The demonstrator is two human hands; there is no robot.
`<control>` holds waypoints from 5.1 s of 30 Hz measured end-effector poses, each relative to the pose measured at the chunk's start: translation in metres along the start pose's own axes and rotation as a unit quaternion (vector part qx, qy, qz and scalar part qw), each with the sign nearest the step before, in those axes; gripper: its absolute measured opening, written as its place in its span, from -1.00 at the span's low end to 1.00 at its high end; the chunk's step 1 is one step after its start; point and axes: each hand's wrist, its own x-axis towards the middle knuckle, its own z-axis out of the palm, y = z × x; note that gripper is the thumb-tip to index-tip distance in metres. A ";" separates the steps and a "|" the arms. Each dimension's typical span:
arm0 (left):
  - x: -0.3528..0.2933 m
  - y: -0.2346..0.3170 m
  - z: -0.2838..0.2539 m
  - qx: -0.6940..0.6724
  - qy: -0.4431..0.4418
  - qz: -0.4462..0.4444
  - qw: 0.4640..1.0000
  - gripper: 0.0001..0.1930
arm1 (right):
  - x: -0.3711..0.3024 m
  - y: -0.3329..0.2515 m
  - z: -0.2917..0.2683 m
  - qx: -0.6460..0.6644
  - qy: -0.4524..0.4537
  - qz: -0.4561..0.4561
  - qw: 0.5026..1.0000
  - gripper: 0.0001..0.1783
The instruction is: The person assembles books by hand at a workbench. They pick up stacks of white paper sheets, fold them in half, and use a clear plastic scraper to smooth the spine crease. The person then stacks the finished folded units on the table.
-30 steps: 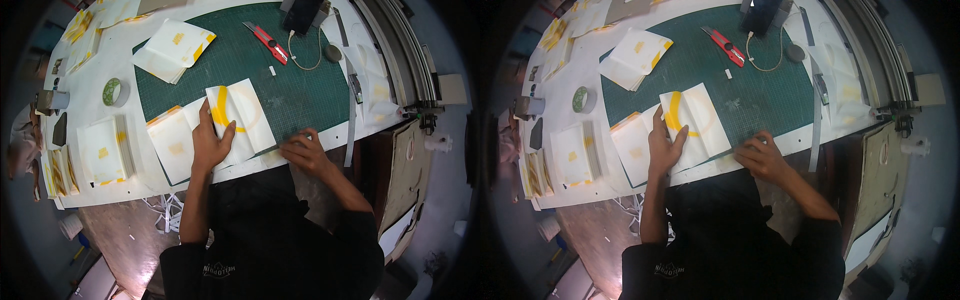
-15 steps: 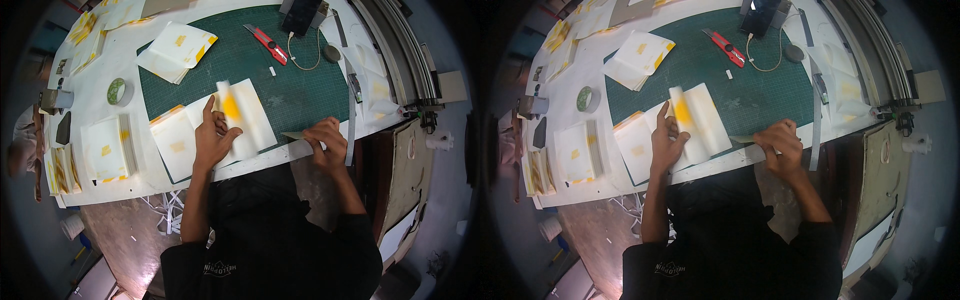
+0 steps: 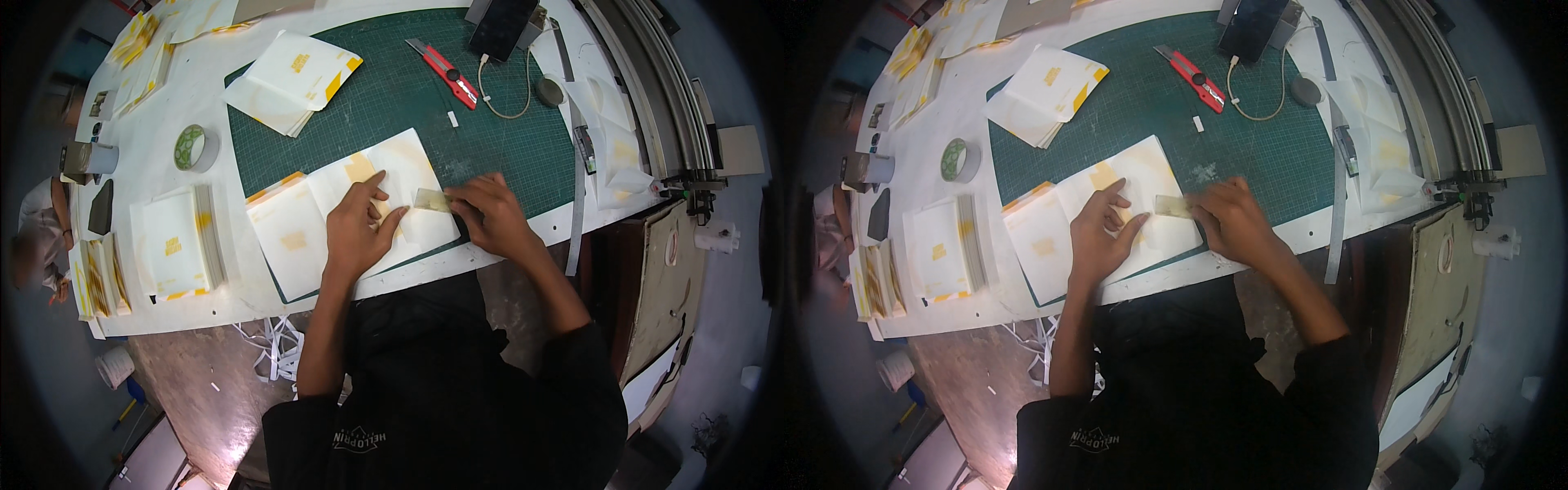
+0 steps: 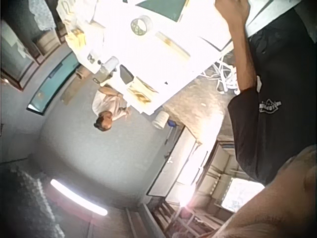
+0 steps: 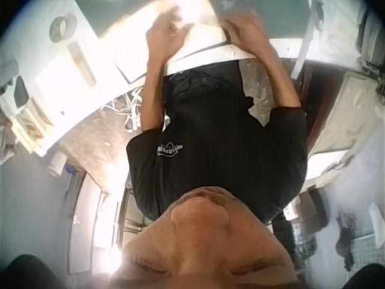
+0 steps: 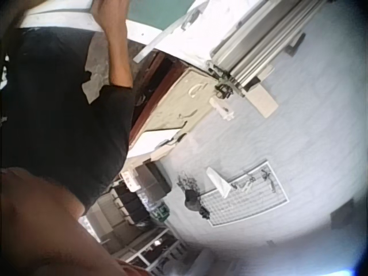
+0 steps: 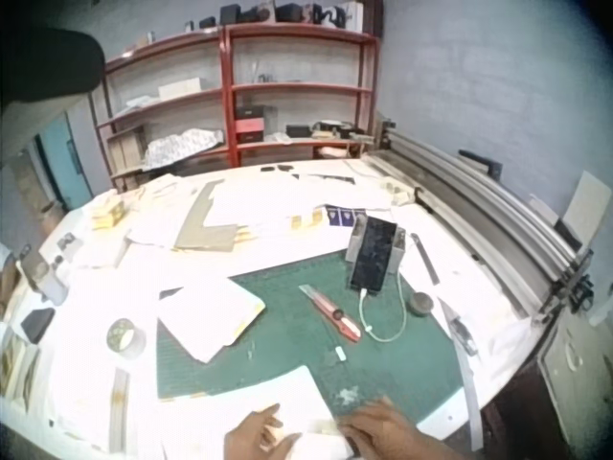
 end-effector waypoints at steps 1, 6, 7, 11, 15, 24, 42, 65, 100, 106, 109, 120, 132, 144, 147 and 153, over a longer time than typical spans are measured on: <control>-0.001 0.001 -0.002 0.015 -0.006 0.010 1.000 -0.41 | 0.005 0.007 0.005 -0.012 -0.004 0.008 1.000 -0.76; -0.002 -0.004 0.002 0.111 0.033 0.132 0.985 -0.40 | 0.016 0.013 0.006 -0.004 -0.002 -0.003 1.000 -0.75; -0.001 -0.002 0.002 0.151 0.040 0.163 0.974 -0.39 | 0.016 0.012 0.006 -0.004 -0.005 0.000 1.000 -0.74; 0.000 -0.003 0.008 0.153 -0.018 0.137 0.979 -0.37 | 0.042 0.023 0.014 -0.056 0.049 -0.041 0.996 -0.77; 0.002 -0.001 0.006 0.179 -0.035 0.140 0.973 -0.37 | 0.103 0.052 0.028 -0.083 0.086 -0.052 0.991 -0.76; 0.003 -0.001 0.011 0.189 -0.027 0.114 0.975 -0.47 | 0.016 0.037 0.007 -0.133 -0.002 -0.207 0.969 -0.56; 0.000 0.001 0.011 0.243 -0.044 0.124 0.961 -0.36 | -0.024 0.025 -0.025 -0.049 0.084 -0.001 0.995 -0.74; 0.003 0.008 0.016 0.259 -0.041 0.118 0.958 -0.31 | -0.058 -0.026 0.054 0.014 0.190 0.135 0.972 -0.71; 0.001 0.007 0.012 0.240 -0.044 0.127 0.961 -0.29 | 0.081 0.032 0.054 -0.112 0.158 0.154 0.969 -0.69; 0.001 0.008 0.009 0.232 -0.039 0.119 0.965 -0.32 | 0.072 0.019 0.036 -0.027 0.197 0.150 0.968 -0.55; -0.002 0.000 0.010 0.192 -0.017 0.109 0.975 -0.36 | 0.020 -0.020 0.038 -0.048 0.119 0.222 0.967 -0.50; -0.006 0.001 0.002 0.095 0.043 0.150 0.983 -0.39 | 0.047 -0.029 0.052 -0.013 0.076 0.264 0.961 -0.37; -0.010 -0.006 0.002 0.036 0.087 0.131 0.987 -0.37 | 0.052 -0.052 0.061 -0.098 0.123 0.317 0.935 -0.37; -0.011 -0.002 -0.002 0.034 0.123 0.174 0.976 -0.39 | 0.066 -0.015 0.063 0.105 0.048 0.246 0.962 -0.44; -0.024 0.003 -0.018 0.096 0.233 0.179 0.951 -0.37 | 0.065 -0.036 0.046 0.044 0.043 0.128 0.990 -0.63; -0.069 -0.029 -0.083 -0.034 0.429 -0.015 0.902 0.04 | 0.028 -0.078 -0.024 0.276 0.122 0.101 0.948 -0.83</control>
